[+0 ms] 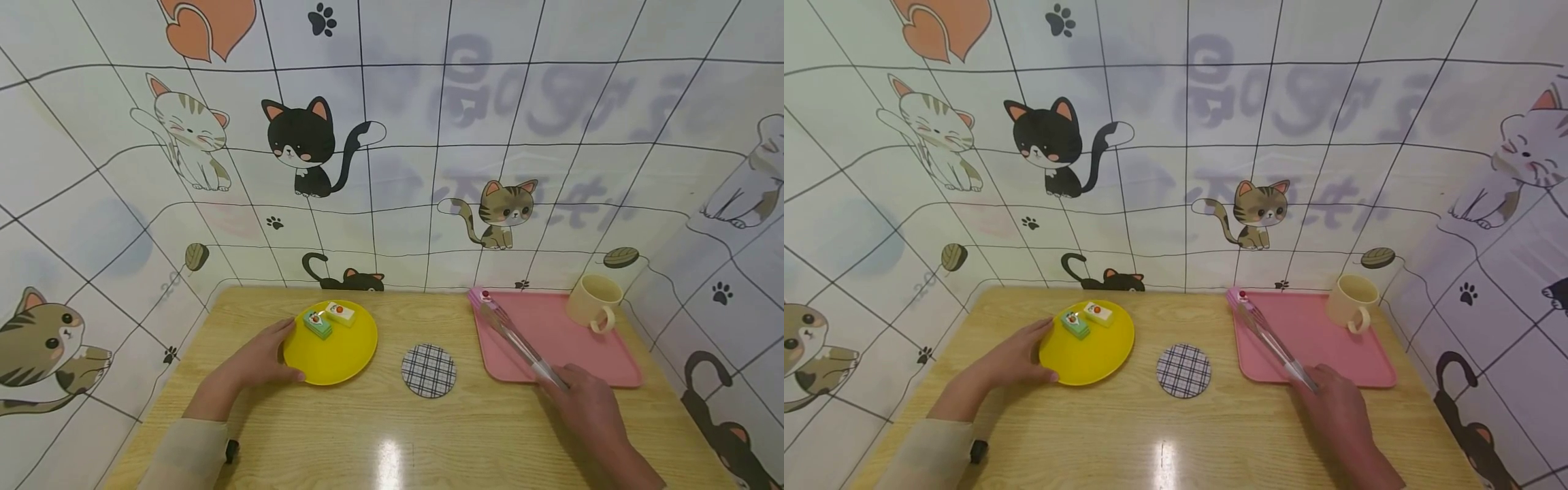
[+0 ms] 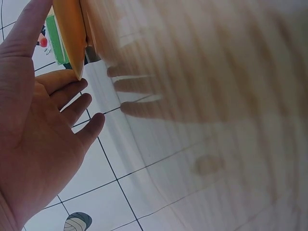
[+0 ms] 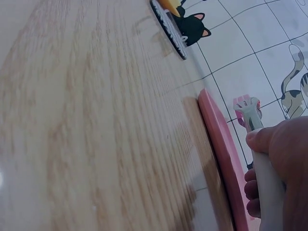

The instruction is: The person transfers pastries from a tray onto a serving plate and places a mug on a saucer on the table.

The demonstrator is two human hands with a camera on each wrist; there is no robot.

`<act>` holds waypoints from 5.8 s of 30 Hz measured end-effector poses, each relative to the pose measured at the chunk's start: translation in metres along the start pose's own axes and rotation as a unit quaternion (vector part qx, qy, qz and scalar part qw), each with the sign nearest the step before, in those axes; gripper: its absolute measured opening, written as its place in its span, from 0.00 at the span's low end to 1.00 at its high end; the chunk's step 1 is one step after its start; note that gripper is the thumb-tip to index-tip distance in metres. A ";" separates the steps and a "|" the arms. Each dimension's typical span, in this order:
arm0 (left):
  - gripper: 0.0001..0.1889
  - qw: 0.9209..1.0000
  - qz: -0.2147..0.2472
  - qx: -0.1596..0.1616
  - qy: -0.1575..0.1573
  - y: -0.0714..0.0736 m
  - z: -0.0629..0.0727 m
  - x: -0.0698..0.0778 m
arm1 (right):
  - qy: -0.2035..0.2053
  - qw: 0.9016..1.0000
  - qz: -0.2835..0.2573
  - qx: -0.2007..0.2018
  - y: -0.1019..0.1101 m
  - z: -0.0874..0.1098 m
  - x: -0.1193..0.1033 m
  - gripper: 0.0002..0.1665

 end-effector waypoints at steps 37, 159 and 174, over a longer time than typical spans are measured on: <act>0.66 1.000 0.002 -0.003 0.008 0.001 0.000 -0.001 | 0.052 0.997 -0.020 -0.057 -0.026 -0.033 -0.058 0.18; 0.67 1.000 0.005 0.000 0.006 -0.001 -0.003 -0.003 | 0.263 0.936 -0.068 -0.223 -0.147 -0.104 -0.187 0.18; 0.67 1.000 0.007 0.003 0.005 -0.001 -0.002 -0.002 | 0.235 0.935 -0.064 -0.256 -0.154 -0.107 -0.179 0.24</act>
Point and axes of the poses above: each hand's wrist, its own z-axis away from the middle knuckle, its own y-axis out of the back of the hand, x = y × z, the point moved 9 cm from there along -z, towards the middle knuckle, and after that the axes turned 13 degrees about y, right-handed, at the moved point
